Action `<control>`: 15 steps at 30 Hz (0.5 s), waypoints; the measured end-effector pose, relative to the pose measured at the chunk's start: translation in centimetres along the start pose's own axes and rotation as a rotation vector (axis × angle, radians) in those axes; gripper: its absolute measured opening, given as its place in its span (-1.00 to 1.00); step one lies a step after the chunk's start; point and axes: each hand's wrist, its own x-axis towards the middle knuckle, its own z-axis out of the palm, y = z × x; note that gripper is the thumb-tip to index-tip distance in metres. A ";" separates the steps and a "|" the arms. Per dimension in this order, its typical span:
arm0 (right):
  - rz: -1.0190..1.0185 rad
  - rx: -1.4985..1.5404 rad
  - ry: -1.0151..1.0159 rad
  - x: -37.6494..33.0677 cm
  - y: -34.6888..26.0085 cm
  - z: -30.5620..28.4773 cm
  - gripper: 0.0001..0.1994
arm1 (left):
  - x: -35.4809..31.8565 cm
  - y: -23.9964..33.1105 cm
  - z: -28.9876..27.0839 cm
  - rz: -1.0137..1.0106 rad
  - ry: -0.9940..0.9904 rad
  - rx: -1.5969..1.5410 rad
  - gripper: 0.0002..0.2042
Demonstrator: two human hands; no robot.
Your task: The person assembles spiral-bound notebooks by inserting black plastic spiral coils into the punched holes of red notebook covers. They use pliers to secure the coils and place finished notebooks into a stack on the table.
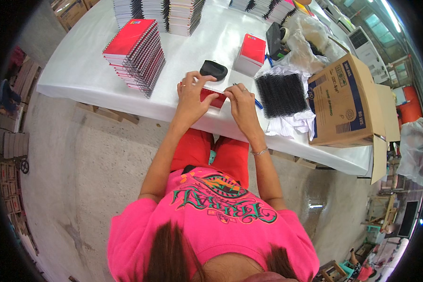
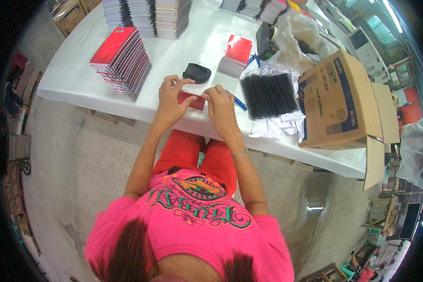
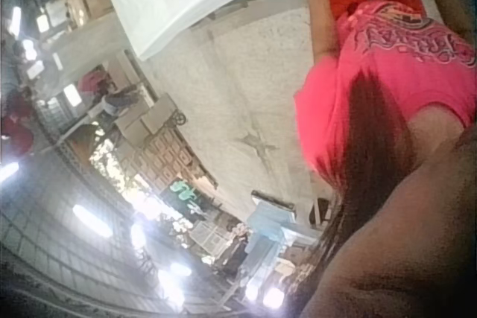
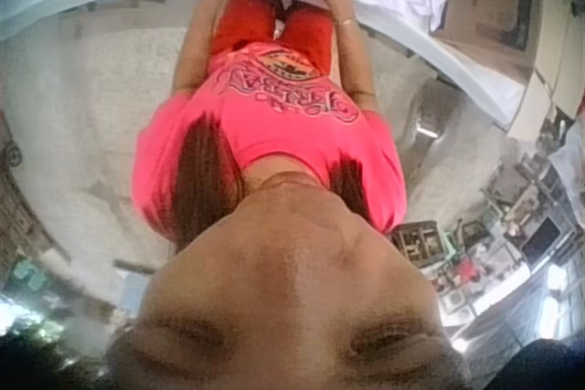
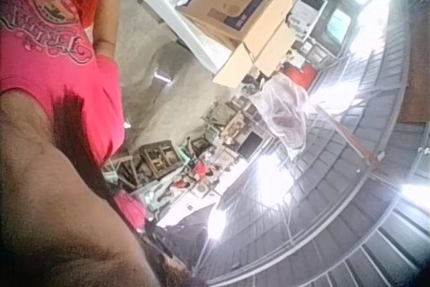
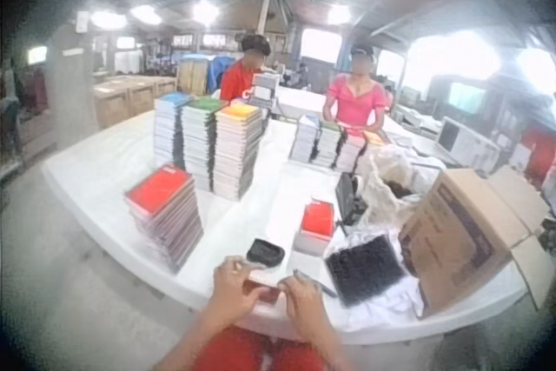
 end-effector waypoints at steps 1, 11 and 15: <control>0.011 0.026 -0.007 0.2 -0.1 0.1 -0.90 | 0.0 -0.4 -0.1 -0.016 0.064 -0.034 -0.52; -0.062 0.202 -0.283 4.0 4.3 -0.2 -0.75 | -0.7 -3.3 -0.9 -0.207 0.070 -0.229 -0.44; 0.114 0.156 -0.390 7.9 5.8 1.9 -0.63 | -0.8 -3.9 -2.4 -0.166 0.058 -0.222 -0.45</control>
